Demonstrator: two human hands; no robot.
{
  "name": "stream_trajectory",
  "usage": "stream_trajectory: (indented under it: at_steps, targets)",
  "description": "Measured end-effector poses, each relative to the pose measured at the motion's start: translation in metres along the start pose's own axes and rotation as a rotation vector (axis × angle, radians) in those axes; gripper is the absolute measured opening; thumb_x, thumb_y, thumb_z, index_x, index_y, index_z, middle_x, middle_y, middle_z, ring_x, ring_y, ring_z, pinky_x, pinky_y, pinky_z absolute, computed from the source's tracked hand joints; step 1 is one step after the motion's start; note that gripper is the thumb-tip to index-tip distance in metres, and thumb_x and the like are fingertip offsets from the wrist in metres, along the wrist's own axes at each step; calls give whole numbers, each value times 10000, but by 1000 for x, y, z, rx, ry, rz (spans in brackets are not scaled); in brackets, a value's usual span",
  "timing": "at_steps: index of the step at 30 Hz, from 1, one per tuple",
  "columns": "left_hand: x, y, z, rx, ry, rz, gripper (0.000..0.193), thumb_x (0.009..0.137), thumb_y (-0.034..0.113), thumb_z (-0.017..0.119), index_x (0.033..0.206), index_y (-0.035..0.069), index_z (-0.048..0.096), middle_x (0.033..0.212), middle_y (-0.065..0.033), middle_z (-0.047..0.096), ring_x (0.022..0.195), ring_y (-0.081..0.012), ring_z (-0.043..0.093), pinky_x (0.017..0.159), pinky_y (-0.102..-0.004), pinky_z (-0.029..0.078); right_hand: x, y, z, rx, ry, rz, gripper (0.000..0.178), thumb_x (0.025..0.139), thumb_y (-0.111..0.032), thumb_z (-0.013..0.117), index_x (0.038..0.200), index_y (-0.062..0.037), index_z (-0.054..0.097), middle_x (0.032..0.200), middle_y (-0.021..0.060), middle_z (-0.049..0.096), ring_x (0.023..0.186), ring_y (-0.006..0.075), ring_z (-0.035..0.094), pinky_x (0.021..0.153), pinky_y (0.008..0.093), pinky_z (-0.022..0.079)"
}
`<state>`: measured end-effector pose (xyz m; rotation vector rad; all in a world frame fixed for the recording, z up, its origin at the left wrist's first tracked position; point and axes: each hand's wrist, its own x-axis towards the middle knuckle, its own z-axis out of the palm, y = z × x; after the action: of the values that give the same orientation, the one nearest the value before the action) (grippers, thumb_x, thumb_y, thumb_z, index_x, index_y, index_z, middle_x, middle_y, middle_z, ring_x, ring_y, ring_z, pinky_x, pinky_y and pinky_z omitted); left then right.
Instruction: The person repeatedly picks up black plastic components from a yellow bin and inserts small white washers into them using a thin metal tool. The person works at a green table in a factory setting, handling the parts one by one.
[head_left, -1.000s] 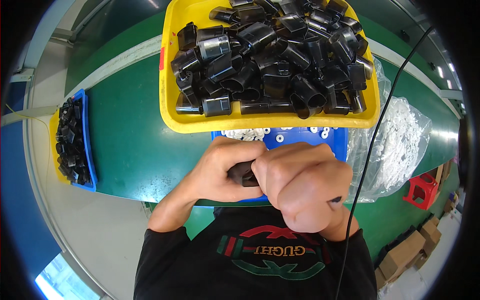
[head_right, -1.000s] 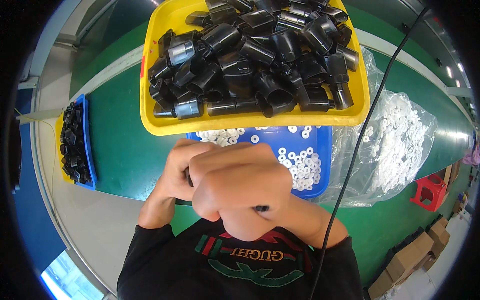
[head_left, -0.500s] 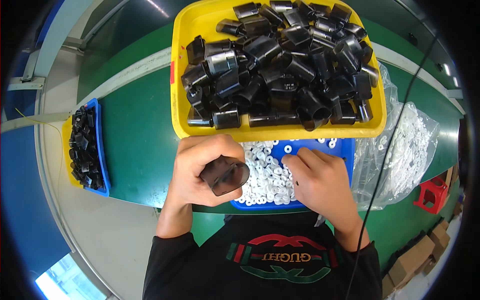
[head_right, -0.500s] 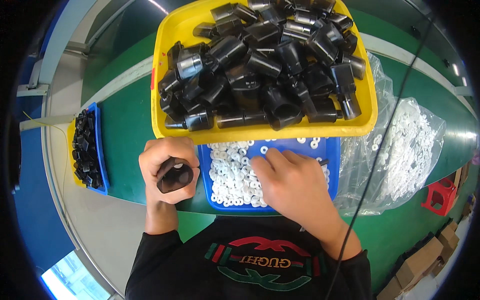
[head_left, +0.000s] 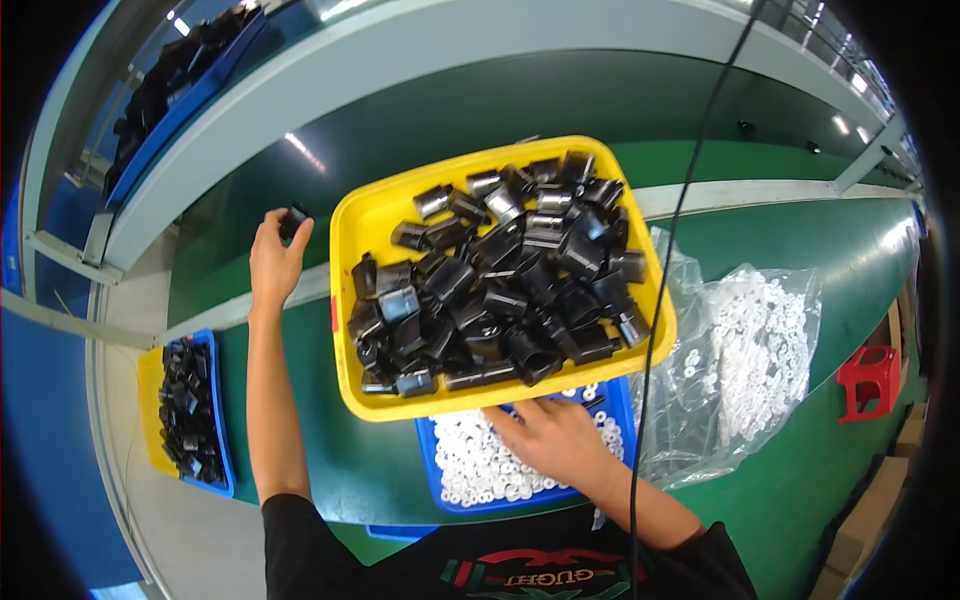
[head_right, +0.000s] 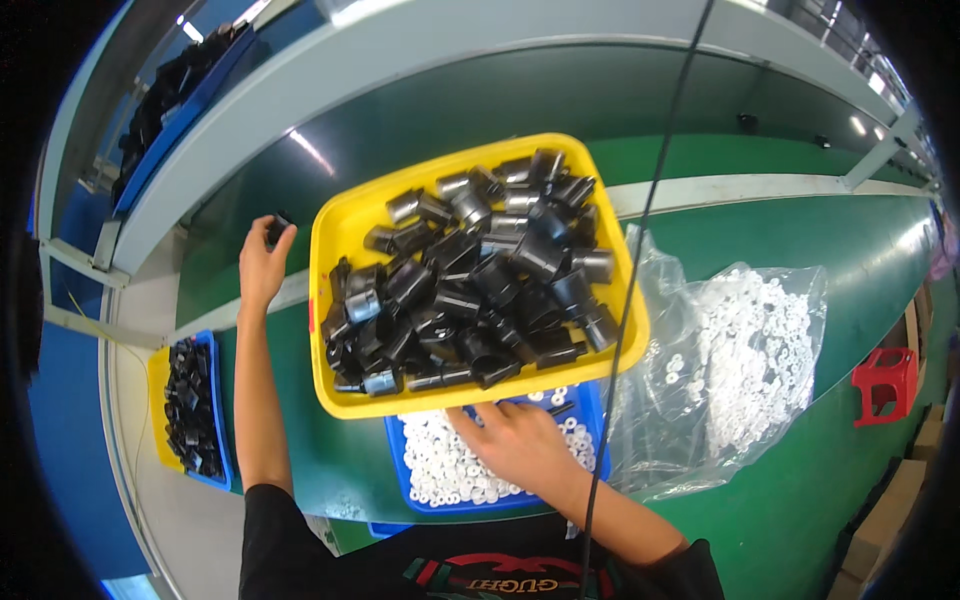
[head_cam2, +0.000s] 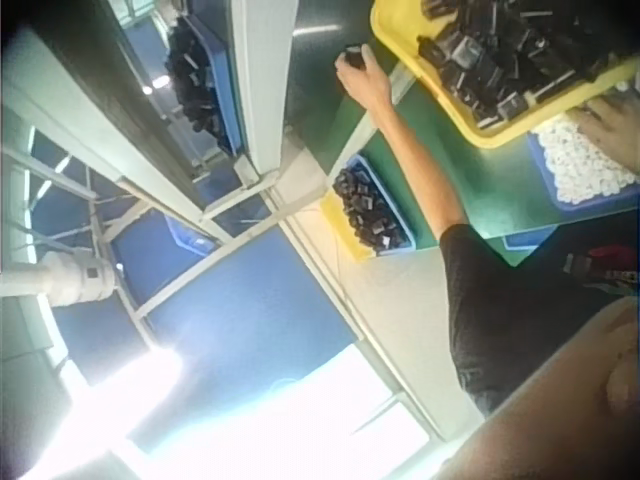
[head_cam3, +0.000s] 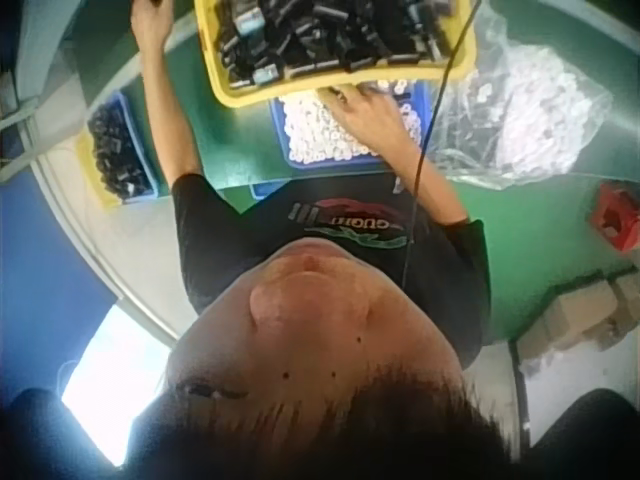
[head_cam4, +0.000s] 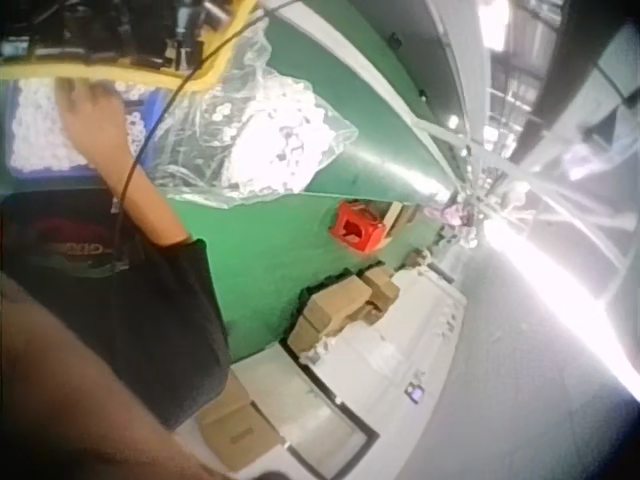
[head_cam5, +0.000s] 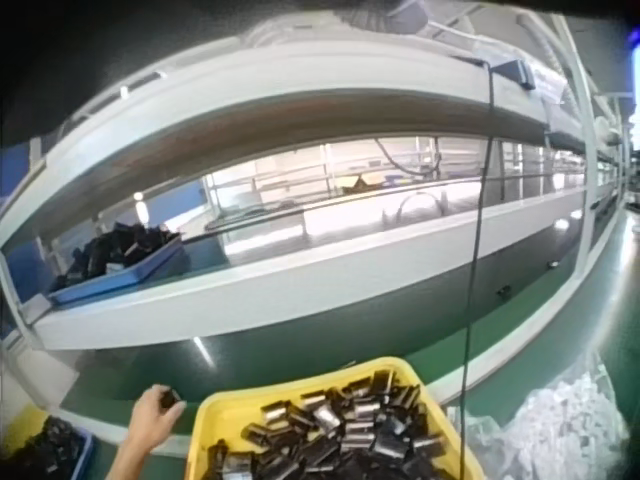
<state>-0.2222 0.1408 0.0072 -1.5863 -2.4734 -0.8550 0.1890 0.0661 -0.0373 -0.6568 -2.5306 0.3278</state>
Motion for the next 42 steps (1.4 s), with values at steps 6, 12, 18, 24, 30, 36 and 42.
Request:
stream_trajectory:
  at_steps: [6,12,18,24,30,36,42]
  targets:
    - [46,-16,62,66,-223,102,541,840,381,686,1268,69,580,1148,-251,603,1040,-397,617,904,-441,492,-4,-2,0,55,-29,66,258,763,-152,708,1003,-82,647,945,66,577,654,222,647,591,336,543]
    - [45,3,45,131,-250,75,551,826,314,696,1305,84,551,1130,-239,573,1036,-391,599,902,-430,493,-6,1,4,95,5,52,201,758,-163,714,903,-72,608,854,68,564,661,235,646,577,344,531]
    - [-5,56,-14,15,-175,292,362,818,92,652,1177,68,612,1017,-146,595,923,-297,608,815,-391,498,-6,-1,0,103,-43,86,210,714,-120,709,891,-63,612,849,78,565,678,253,648,590,362,529]
    - [-36,116,-18,-114,-281,506,347,781,32,645,1126,71,647,1055,-129,607,1036,-322,564,931,-393,461,-8,-1,0,110,-30,79,212,703,-101,698,896,-65,617,838,84,562,669,259,645,590,375,529]
    - [-23,132,5,-23,-538,580,467,706,-57,631,1156,67,628,1112,-121,644,1099,-319,576,995,-408,445,-12,-2,-6,7,33,17,108,745,-105,621,816,-64,550,769,54,511,644,174,641,537,320,534]
    - [-14,128,20,-82,-549,573,453,722,-16,699,1163,47,622,1074,-119,671,1013,-286,628,924,-392,486,-11,-3,-7,56,60,-108,97,739,-97,619,809,-74,555,740,48,492,624,176,623,513,331,499]
    - [-11,111,26,-163,-510,480,424,682,137,820,1074,46,685,1040,-141,684,990,-294,642,902,-377,497,10,-43,-74,291,66,-301,83,742,-102,614,778,-71,546,733,48,472,599,180,606,495,335,490]
